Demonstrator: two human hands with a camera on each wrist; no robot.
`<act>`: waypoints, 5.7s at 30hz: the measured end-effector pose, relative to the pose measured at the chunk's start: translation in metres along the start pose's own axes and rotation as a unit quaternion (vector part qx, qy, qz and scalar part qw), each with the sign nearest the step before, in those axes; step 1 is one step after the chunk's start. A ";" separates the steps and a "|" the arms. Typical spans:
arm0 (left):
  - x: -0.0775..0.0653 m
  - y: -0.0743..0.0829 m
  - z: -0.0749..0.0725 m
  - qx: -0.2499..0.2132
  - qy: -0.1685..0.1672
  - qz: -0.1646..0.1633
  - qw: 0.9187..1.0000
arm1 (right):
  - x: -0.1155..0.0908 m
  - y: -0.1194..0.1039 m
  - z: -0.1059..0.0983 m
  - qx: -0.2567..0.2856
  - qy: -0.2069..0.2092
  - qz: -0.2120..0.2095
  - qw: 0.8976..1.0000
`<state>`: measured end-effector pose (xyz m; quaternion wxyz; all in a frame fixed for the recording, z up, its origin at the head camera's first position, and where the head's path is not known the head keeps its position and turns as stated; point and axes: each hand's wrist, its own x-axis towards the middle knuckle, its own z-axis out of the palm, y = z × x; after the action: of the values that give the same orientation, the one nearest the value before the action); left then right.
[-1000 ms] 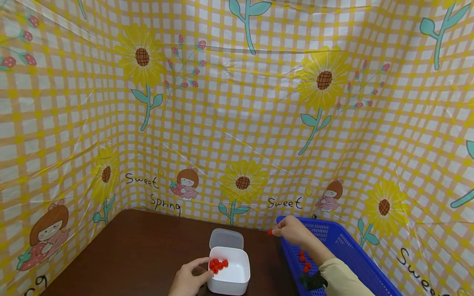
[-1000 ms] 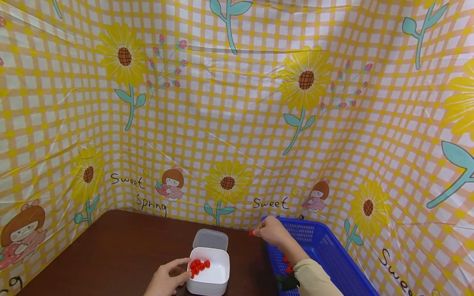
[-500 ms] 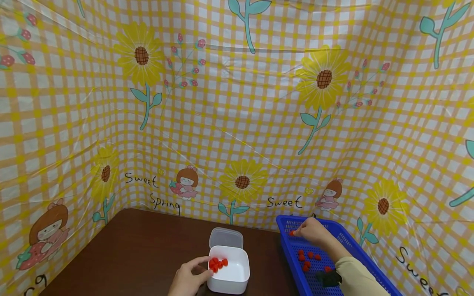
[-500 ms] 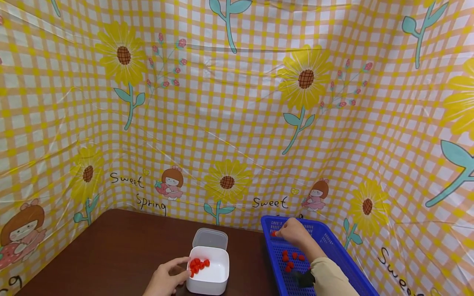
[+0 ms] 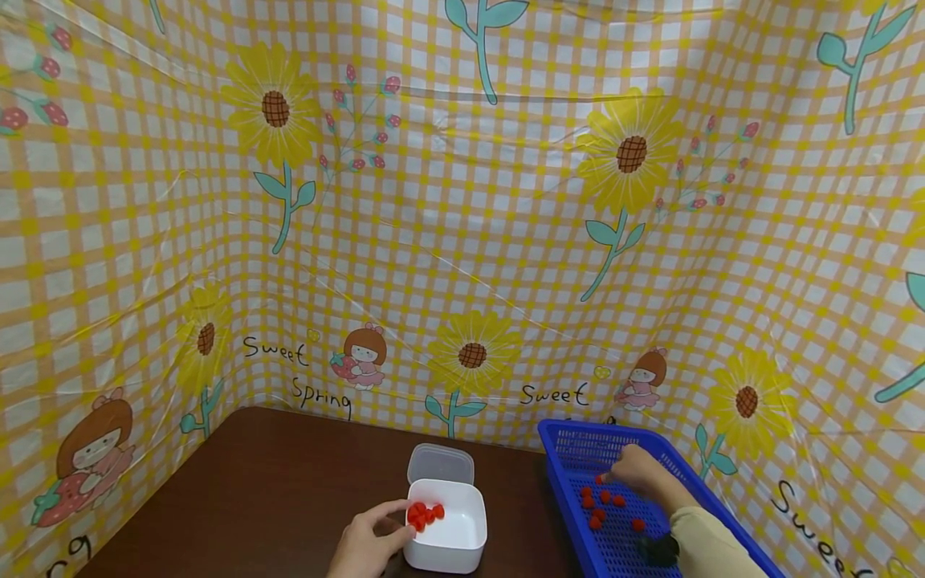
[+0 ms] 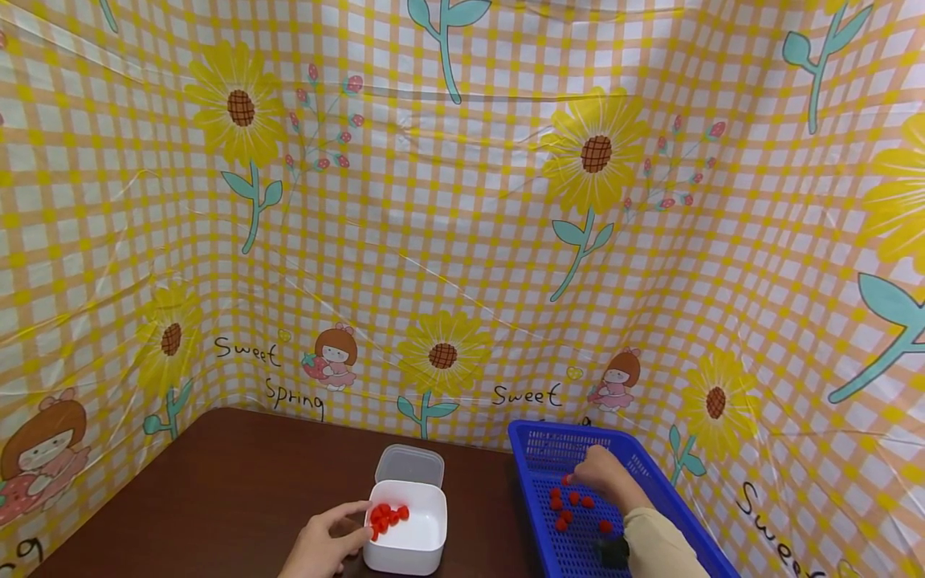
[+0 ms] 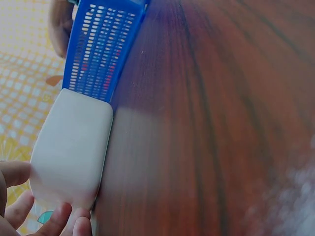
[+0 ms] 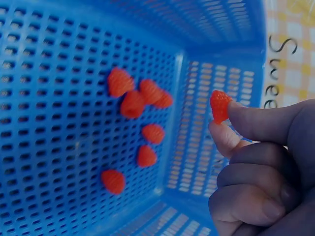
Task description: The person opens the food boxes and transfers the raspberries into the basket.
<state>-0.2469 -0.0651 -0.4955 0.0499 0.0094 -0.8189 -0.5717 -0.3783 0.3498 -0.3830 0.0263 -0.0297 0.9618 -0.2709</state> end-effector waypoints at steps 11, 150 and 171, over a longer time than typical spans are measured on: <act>0.001 -0.001 0.000 -0.002 -0.003 0.007 1.000 | 0.013 0.037 0.003 -0.002 -0.033 0.054 0.998; 0.000 -0.005 0.001 -0.026 -0.009 0.032 0.999 | -0.035 -0.173 0.194 -0.061 0.030 -0.192 0.979; 0.000 -0.006 0.000 -0.031 -0.018 0.036 0.999 | -0.037 -0.170 0.212 -0.098 0.094 -0.204 0.970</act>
<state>-0.2476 -0.0671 -0.5010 0.0556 -0.0319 -0.8012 -0.5949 -0.3203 0.0972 -0.4732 -0.1229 -0.2023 0.9554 -0.1767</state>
